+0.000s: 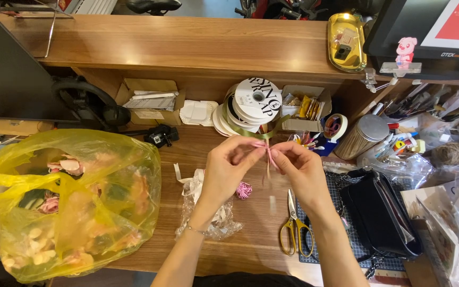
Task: The person ties a pink ribbon around a small white object, adjusts the knot, and trims the excess ribbon with scissors. The finished item is placed into a plastic bag.
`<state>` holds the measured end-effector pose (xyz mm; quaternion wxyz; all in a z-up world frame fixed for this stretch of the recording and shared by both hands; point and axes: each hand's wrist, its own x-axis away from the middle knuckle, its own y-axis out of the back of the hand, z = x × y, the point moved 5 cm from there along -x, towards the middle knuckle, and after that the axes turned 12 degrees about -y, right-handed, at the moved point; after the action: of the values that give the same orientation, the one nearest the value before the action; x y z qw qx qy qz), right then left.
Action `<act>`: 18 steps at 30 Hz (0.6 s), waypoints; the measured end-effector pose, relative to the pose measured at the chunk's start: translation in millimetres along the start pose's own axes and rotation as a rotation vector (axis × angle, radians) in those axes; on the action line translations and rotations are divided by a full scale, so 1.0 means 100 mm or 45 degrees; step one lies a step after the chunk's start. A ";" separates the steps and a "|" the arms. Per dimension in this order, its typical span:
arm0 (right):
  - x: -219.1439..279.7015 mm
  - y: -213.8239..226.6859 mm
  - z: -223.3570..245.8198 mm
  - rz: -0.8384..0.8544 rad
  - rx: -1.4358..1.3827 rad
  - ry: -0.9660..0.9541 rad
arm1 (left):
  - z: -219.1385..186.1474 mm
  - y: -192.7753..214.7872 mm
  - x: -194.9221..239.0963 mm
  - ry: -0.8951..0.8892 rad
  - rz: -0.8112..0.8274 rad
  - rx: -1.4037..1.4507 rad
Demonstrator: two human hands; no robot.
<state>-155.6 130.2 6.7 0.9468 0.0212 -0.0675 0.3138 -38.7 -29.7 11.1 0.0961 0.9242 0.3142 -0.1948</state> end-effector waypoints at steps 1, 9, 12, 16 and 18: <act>0.02 -0.02 0.00 -0.004 0.002 0.000 | -0.07 -0.03 0.00 0.000 0.002 0.004; 0.17 -0.10 -0.13 -0.320 -0.171 0.167 | -0.29 -0.30 0.20 0.029 -0.197 0.311; 0.23 -0.18 -0.14 -0.352 -0.321 0.170 | -0.17 -0.31 0.32 0.017 -0.295 0.283; 0.26 -0.17 -0.19 -0.359 -0.408 0.185 | -0.22 -0.38 0.39 -0.015 -0.359 0.375; 0.26 -0.15 -0.18 -0.355 -0.406 0.204 | -0.23 -0.38 0.42 -0.094 -0.399 0.312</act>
<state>-124.2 135.4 -7.2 0.9748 -0.1445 -0.0374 0.1659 -24.6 29.7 12.2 -0.0373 0.8610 0.4244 -0.2779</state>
